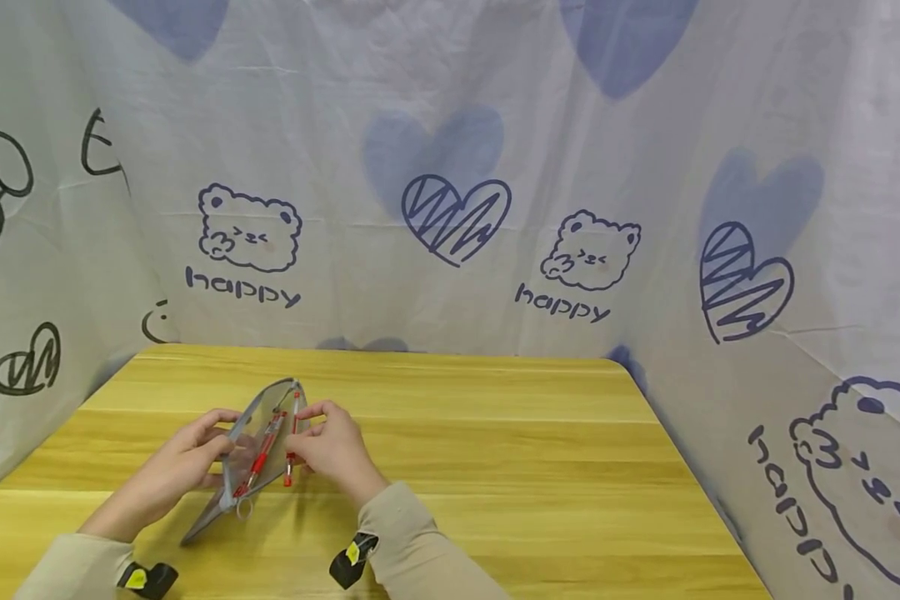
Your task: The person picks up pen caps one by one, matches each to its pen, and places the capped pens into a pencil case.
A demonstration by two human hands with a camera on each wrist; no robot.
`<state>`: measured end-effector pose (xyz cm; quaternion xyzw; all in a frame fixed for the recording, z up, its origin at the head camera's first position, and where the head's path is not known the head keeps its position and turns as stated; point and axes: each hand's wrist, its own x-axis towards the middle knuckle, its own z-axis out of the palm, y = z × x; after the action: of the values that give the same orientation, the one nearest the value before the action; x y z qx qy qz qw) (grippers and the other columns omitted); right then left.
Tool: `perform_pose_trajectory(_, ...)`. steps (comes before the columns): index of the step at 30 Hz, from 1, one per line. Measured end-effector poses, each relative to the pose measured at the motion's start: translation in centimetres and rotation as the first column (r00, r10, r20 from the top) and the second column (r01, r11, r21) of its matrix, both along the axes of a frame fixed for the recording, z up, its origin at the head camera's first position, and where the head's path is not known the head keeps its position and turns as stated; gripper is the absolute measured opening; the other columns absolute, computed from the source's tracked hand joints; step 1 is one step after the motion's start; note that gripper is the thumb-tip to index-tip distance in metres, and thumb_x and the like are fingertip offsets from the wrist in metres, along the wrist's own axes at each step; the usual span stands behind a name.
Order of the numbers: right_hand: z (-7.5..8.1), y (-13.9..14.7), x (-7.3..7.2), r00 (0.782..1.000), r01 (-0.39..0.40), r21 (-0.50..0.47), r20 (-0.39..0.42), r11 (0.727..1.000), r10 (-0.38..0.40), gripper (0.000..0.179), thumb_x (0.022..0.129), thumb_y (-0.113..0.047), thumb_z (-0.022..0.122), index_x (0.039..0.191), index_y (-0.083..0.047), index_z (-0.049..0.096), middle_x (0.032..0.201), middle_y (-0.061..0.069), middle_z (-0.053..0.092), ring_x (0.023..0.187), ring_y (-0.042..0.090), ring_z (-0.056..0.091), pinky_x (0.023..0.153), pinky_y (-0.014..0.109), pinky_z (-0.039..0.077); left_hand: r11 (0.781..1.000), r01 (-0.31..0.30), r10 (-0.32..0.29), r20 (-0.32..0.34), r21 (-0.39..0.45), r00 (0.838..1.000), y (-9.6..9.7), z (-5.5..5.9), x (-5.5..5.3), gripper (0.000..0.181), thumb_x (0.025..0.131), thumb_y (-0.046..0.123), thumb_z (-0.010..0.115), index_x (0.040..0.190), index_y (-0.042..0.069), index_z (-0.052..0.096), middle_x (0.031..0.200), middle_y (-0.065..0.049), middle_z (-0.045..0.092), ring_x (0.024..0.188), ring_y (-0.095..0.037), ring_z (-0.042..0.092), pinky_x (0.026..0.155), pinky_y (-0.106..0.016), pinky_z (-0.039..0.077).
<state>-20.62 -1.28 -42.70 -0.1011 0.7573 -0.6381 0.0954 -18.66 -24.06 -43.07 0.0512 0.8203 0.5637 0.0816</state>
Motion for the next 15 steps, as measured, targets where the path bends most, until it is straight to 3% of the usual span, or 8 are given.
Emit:
perform_pose_trajectory(4, 0.1, -0.4, -0.1, 1.0, 0.023, 0.011, -0.003, 1.0, -0.023, 0.032, 0.093, -0.004, 0.074, 0.124, -0.008, 0.066, 0.086, 0.004, 0.072, 0.069, 0.019, 0.072, 0.066, 0.04, 0.064, 1.0, 0.005, -0.005, -0.011, 0.004, 1.0, 0.0, 0.0, 0.1, 0.044, 0.115, 0.01, 0.035, 0.156, -0.004, 0.036, 0.137, -0.031, 0.057, 0.113, -0.028, 0.069, 0.087, -0.046, 0.064)
perform_pose_trajectory(10, -0.2, -1.3, -0.9, 0.997, 0.073, 0.051, -0.03, 0.996, -0.072, 0.034, 0.09, -0.001, 0.072, 0.122, -0.005, 0.065, 0.079, 0.003, 0.072, 0.055, 0.013, 0.059, 0.057, 0.03, 0.059, 1.0, 0.021, -0.021, -0.003, 0.009, 1.0, -0.1, 0.0, 0.0, 0.044, 0.115, 0.011, 0.035, 0.156, -0.004, 0.036, 0.136, -0.03, 0.057, 0.11, -0.027, 0.068, 0.085, -0.046, 0.064)
perform_pose_trajectory(15, -0.3, -2.0, -1.3, 0.993, 0.102, 0.106, -0.067, 0.989, -0.095, 0.034, 0.089, -0.003, 0.077, 0.121, -0.004, 0.066, 0.075, 0.001, 0.073, 0.051, 0.011, 0.062, 0.059, 0.034, 0.062, 1.0, 0.016, -0.016, 0.009, 0.001, 1.0, -0.1, -0.1, -0.1, 0.043, 0.116, 0.012, 0.034, 0.157, -0.003, 0.036, 0.135, -0.028, 0.056, 0.109, -0.024, 0.066, 0.083, -0.042, 0.063)
